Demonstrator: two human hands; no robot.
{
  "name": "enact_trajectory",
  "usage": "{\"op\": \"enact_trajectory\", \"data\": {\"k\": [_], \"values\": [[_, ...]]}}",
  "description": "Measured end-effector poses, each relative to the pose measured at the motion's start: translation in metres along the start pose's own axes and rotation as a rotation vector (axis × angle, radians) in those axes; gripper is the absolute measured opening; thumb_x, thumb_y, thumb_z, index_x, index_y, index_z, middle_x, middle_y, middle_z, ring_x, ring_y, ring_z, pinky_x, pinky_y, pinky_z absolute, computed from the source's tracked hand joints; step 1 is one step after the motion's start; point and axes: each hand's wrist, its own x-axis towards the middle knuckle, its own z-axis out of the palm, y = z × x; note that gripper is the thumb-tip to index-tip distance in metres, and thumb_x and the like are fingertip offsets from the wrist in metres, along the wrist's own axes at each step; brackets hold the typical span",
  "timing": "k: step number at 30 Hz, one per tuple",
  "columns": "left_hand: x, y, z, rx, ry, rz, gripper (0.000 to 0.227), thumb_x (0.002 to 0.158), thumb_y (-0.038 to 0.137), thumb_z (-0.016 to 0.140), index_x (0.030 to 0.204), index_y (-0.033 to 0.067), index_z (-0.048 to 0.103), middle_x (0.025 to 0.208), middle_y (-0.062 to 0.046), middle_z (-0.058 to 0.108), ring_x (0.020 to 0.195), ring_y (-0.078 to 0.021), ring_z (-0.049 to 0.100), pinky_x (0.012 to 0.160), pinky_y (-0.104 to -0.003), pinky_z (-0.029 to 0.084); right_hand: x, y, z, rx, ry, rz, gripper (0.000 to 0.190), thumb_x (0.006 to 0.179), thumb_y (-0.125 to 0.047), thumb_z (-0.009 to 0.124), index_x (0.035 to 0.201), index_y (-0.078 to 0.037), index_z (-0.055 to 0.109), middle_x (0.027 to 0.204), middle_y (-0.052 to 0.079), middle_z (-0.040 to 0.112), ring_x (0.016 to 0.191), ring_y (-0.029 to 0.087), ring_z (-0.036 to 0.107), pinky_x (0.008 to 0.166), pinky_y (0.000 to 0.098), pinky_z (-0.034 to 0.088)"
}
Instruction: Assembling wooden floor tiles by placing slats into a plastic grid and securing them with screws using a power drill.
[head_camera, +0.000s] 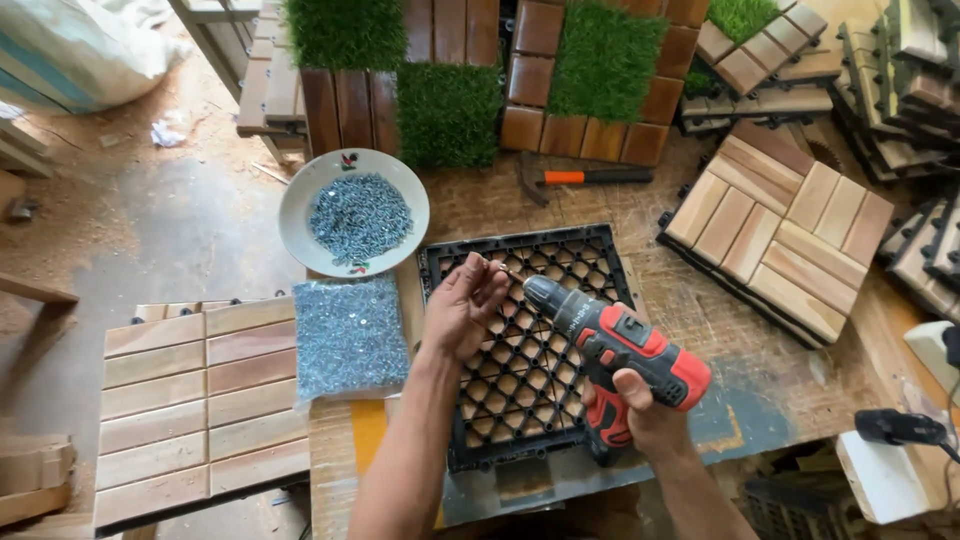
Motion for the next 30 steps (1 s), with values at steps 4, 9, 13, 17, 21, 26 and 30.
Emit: {"op": "enact_trajectory", "data": {"k": [4, 9, 13, 17, 21, 26, 30], "values": [[0.007, -0.033, -0.003, -0.137, -0.018, -0.064, 0.020, 0.091, 0.024, 0.075, 0.100, 0.0070, 0.067, 0.091, -0.008, 0.068, 0.081, -0.0183, 0.068, 0.075, -0.028, 0.063, -0.012, 0.019, -0.017, 0.056, 0.016, 0.115, 0.055, 0.089, -0.052, 0.069, 0.111, -0.001, 0.064, 0.066, 0.015, 0.071, 0.055, 0.024, 0.071, 0.046, 0.0366, 0.062], [0.004, -0.047, 0.003, -0.134, -0.103, -0.096, 0.023, 0.094, 0.022, 0.072, 0.106, 0.0036, 0.068, 0.100, -0.013, 0.072, 0.081, -0.0186, 0.071, 0.073, -0.027, 0.064, -0.015, 0.009, -0.020, -0.026, -0.019, 0.018, 0.056, 0.093, -0.056, 0.064, 0.105, -0.001, 0.065, 0.064, 0.009, 0.070, 0.052, 0.021, 0.070, 0.045, 0.0336, 0.061], [0.006, -0.050, 0.006, -0.106, -0.093, -0.086, 0.025, 0.091, 0.025, 0.075, 0.102, 0.0036, 0.068, 0.099, -0.012, 0.073, 0.080, -0.0164, 0.071, 0.072, -0.025, 0.064, -0.018, 0.020, -0.032, 0.174, 0.009, 0.067, 0.084, 0.091, -0.041, 0.073, 0.158, -0.007, 0.033, 0.084, 0.012, 0.066, 0.063, 0.021, 0.071, 0.047, 0.0339, 0.061], [-0.002, -0.046, 0.010, -0.078, 0.000, -0.089, 0.027, 0.089, 0.023, 0.076, 0.102, 0.0012, 0.068, 0.095, -0.014, 0.073, 0.076, -0.0177, 0.070, 0.067, -0.025, 0.063, -0.017, 0.014, -0.044, -0.132, -0.047, 0.058, 0.051, 0.090, -0.039, 0.069, 0.127, -0.008, 0.052, 0.085, 0.011, 0.070, 0.061, 0.019, 0.073, 0.055, 0.0321, 0.064], [-0.018, -0.038, 0.012, 0.033, 0.026, -0.114, 0.025, 0.090, 0.018, 0.076, 0.097, -0.0047, 0.071, 0.081, -0.014, 0.072, 0.063, -0.0160, 0.068, 0.061, -0.022, 0.062, -0.011, 0.003, -0.059, -0.433, -0.140, -0.150, 0.079, 0.083, -0.030, 0.078, 0.150, -0.004, 0.045, 0.102, 0.009, 0.081, 0.084, 0.016, 0.083, 0.088, 0.0300, 0.068], [-0.010, -0.036, 0.021, 0.108, -0.019, -0.081, 0.040, 0.089, 0.030, 0.073, 0.103, -0.0077, 0.069, 0.090, -0.022, 0.076, 0.066, -0.0200, 0.071, 0.060, -0.026, 0.063, -0.007, 0.015, -0.067, -0.311, -0.026, -0.004, 0.083, 0.080, -0.028, 0.078, 0.152, -0.005, 0.045, 0.103, 0.011, 0.075, 0.076, 0.021, 0.078, 0.082, 0.0371, 0.062], [0.011, -0.035, 0.031, 0.728, 0.063, 0.293, 0.044, 0.100, 0.048, 0.062, 0.120, 0.0093, 0.071, 0.087, -0.011, 0.079, 0.066, -0.0153, 0.075, 0.056, -0.025, 0.064, 0.022, -0.043, -0.060, -0.288, 0.105, 0.153, 0.046, 0.087, -0.027, 0.072, 0.121, -0.003, 0.053, 0.076, 0.015, 0.069, 0.053, 0.023, 0.070, 0.052, 0.0345, 0.060]]}}
